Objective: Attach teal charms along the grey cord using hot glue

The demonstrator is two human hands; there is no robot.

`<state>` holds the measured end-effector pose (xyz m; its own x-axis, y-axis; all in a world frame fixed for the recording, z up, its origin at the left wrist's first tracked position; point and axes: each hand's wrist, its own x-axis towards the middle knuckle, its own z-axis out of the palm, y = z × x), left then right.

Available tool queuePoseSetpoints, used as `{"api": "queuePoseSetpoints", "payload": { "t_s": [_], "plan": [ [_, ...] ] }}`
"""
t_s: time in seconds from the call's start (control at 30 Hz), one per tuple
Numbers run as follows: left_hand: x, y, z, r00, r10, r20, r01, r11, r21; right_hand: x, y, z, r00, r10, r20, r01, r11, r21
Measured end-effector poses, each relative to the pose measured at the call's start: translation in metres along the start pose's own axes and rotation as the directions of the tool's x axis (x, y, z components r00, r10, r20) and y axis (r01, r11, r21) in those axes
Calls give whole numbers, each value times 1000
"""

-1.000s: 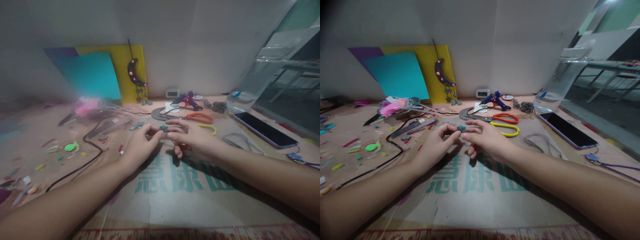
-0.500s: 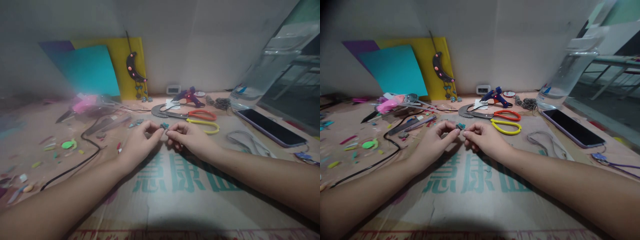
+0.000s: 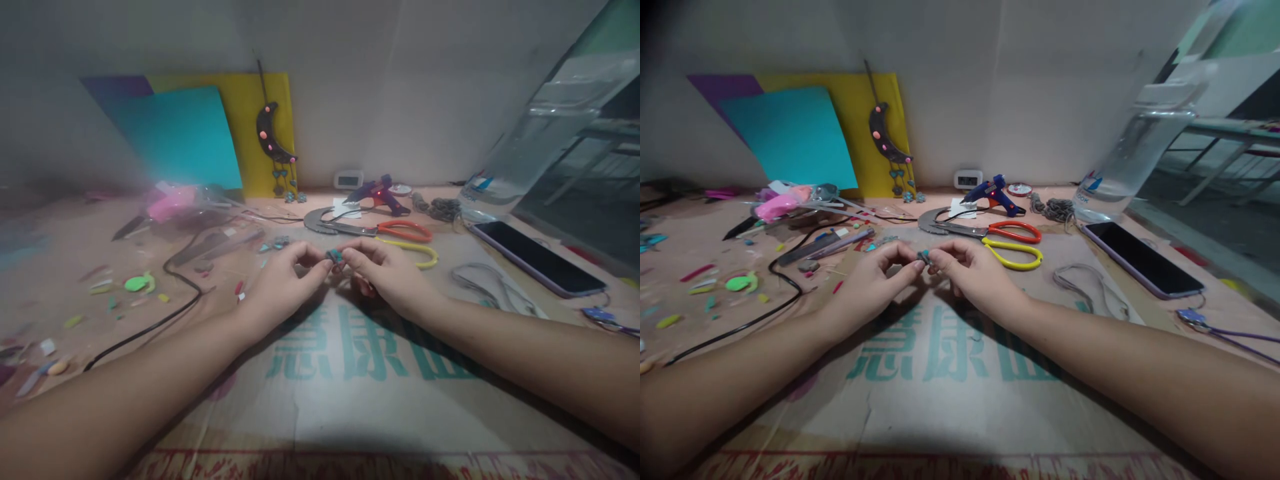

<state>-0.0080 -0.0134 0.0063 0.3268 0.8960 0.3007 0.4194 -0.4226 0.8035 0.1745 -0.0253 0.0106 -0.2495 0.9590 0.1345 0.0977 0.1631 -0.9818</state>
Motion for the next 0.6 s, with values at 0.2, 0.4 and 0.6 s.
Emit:
{"api": "queuePoseSetpoints", "payload": {
  "t_s": [0.2, 0.4, 0.6],
  "plan": [
    [1, 1, 0, 998, 14, 62, -15, 1000, 19, 0, 1, -1, 1000, 5, -8, -5, 998, -56],
    [1, 1, -1, 997, 9, 71, -7, 999, -35, 2, 1, 0, 998, 69, -13, -69, 997, 25],
    [1, -1, 1, 998, 16, 61, -10, 996, -87, 2, 0, 0, 996, 73, -50, -72, 997, 35]
  ]
}}
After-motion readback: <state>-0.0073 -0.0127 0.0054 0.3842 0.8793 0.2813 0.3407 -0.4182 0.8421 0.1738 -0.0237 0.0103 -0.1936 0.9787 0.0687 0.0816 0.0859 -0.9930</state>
